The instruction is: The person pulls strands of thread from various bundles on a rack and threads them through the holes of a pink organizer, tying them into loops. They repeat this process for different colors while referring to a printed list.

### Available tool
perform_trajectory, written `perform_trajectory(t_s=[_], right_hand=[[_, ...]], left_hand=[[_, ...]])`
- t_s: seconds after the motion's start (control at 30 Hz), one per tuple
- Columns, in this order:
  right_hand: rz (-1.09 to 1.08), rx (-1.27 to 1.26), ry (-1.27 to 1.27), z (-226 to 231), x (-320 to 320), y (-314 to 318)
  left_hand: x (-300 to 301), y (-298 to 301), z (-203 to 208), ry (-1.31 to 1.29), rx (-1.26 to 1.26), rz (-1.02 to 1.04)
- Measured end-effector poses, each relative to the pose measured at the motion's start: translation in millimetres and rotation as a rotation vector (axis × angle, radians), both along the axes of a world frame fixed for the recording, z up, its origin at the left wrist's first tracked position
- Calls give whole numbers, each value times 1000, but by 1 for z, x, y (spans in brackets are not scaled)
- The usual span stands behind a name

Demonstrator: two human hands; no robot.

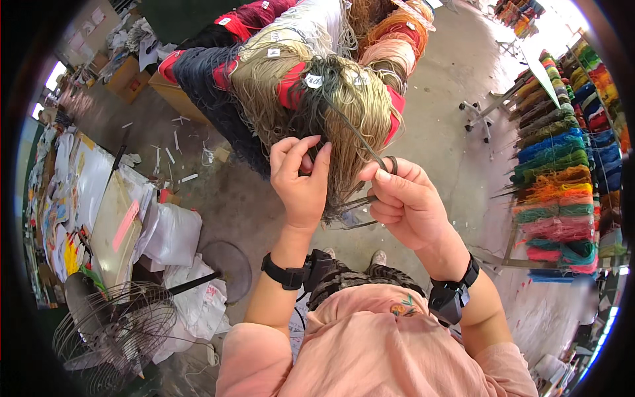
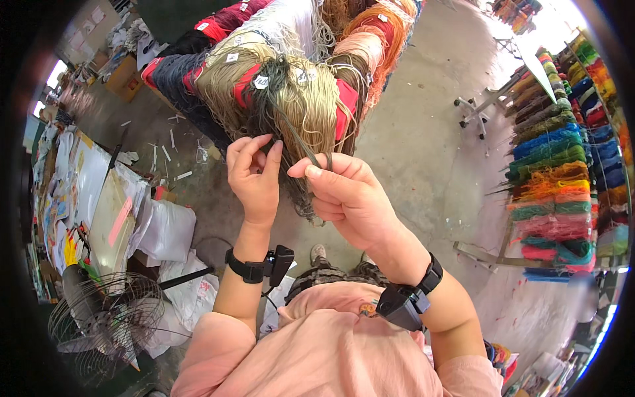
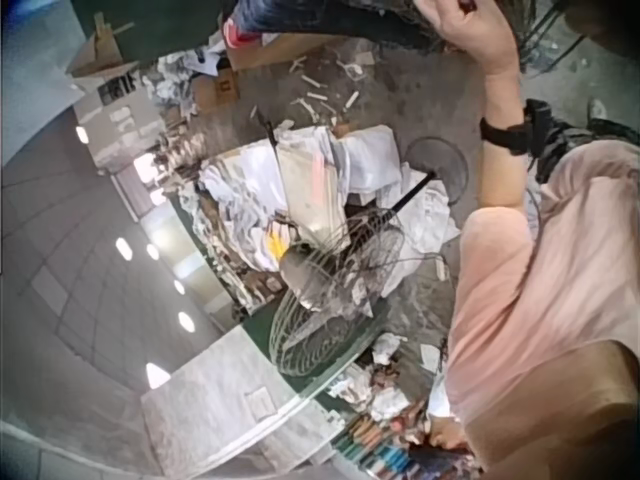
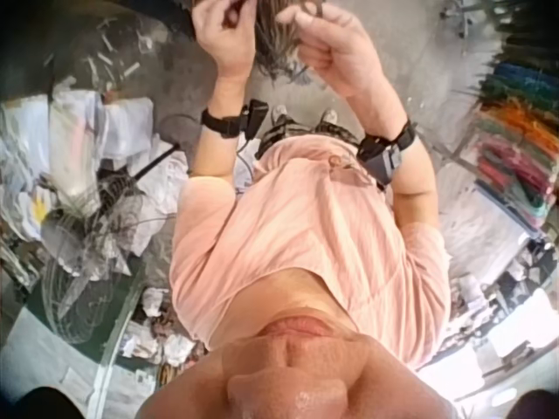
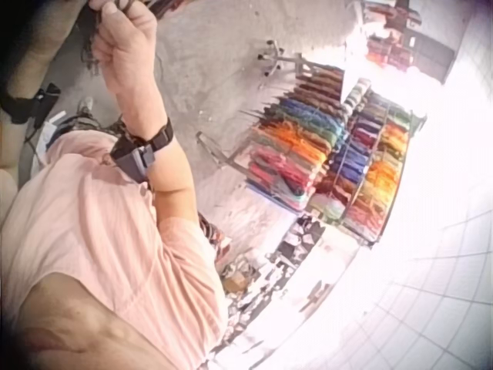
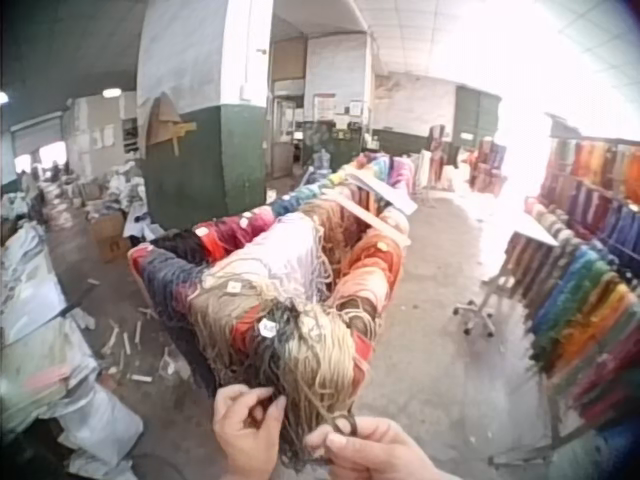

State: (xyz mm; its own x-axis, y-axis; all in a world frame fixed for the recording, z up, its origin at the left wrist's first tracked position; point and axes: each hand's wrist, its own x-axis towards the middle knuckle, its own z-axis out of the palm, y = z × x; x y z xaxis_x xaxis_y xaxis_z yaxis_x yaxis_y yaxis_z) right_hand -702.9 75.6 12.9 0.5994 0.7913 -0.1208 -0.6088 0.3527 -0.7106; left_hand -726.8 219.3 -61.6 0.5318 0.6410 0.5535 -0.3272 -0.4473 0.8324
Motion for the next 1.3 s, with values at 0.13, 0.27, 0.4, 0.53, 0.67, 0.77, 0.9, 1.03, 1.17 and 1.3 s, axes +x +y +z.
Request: perform_trajectory(t_s=[0.13,0.27,0.4,0.53,0.67,0.77,0.9,1.03,1.17,1.3], right_hand=[[11,6,0,1,3,-4],[19,6,-11,3,1,-1],[36,-11,-16,2,3,-3],[0,-88,-7,-1,8,-7],[25,-120,23,-6,2,-3],[85,-191,-52,-3,-2,-1],[27,-243,-237,-9,3,-4],[103,-141,-104,-2,11,-13],[66,-226,-536,12,-3,-7],[62,-392,-1062,48,-13,-26]], left_hand=[[-1,-6,15,-60,175,91],[5,-4,16,-29,299,51],[-7,-4,21,30,121,31],[-44,-17,39,105,-680,-540],[-69,-34,48,215,-702,-501],[-75,-48,43,260,-573,-386],[-75,-46,36,302,-153,-426],[-49,-24,31,75,258,-176],[4,3,54,-44,761,-3],[51,30,58,23,1094,-34]])
